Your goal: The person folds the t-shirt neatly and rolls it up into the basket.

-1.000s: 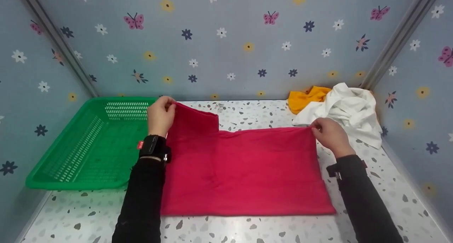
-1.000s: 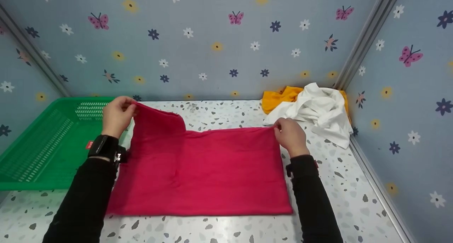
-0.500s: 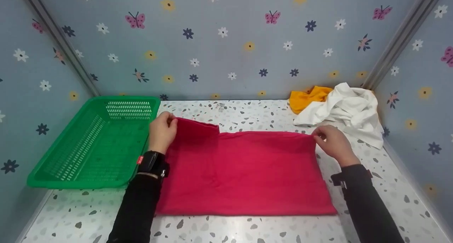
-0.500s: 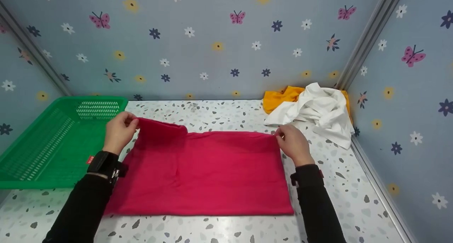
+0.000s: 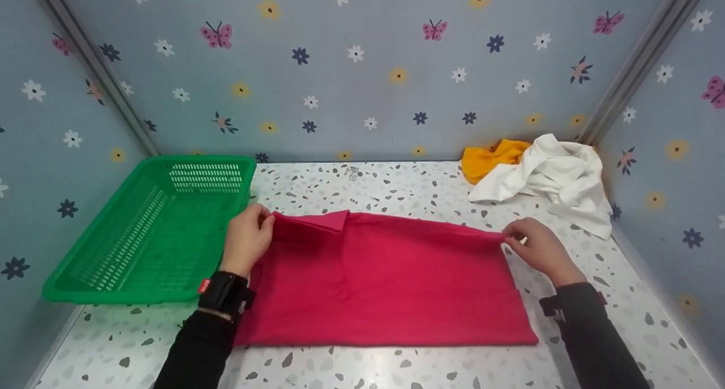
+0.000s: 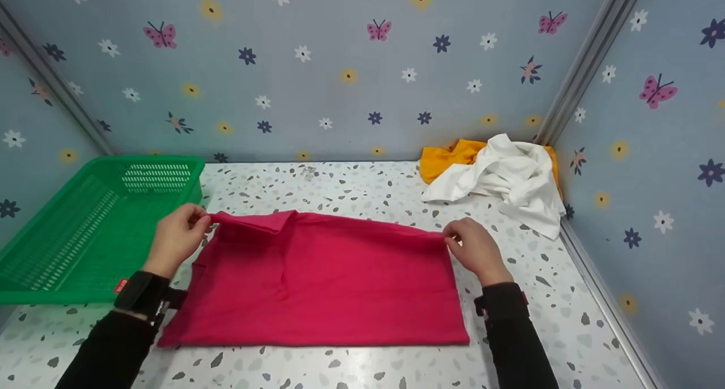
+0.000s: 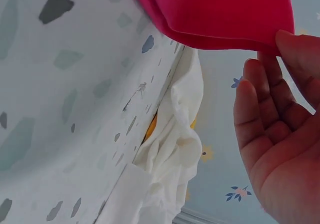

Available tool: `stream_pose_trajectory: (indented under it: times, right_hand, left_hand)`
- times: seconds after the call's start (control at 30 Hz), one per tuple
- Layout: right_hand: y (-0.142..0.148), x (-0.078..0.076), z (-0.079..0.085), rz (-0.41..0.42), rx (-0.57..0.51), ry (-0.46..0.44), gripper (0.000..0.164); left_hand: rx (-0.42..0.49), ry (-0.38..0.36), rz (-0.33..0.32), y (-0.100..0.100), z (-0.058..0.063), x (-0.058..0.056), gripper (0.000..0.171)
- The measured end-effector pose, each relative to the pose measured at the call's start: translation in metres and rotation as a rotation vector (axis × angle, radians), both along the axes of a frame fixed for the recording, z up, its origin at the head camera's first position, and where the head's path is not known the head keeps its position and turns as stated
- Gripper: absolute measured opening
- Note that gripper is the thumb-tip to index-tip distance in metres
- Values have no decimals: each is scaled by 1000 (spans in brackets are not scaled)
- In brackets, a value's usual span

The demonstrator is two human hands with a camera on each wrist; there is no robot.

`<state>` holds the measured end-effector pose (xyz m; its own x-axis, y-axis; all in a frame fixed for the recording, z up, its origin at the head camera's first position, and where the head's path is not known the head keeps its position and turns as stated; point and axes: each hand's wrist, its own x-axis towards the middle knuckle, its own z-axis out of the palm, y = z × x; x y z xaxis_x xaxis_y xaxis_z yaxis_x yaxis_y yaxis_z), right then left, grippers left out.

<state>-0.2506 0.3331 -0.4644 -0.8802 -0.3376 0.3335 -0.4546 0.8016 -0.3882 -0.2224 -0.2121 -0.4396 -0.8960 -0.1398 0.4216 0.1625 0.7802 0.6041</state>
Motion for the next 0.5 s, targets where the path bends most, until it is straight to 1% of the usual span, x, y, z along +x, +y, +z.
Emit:
stream_pose_trajectory:
  times: [0.17,0.33,0.5]
  right_hand:
    - [2,4,-1,25,8,-2,12]
    - [6,9,-3,23,25,-27,13]
    - [9,15,-8,56,32,13,16]
  left_hand:
    - [-3,-62,-19,-6,-2,21,7]
    - [2,-79,-46,-11,-3,40,6]
    - [3,-99,-68,-15,-4,60,5]
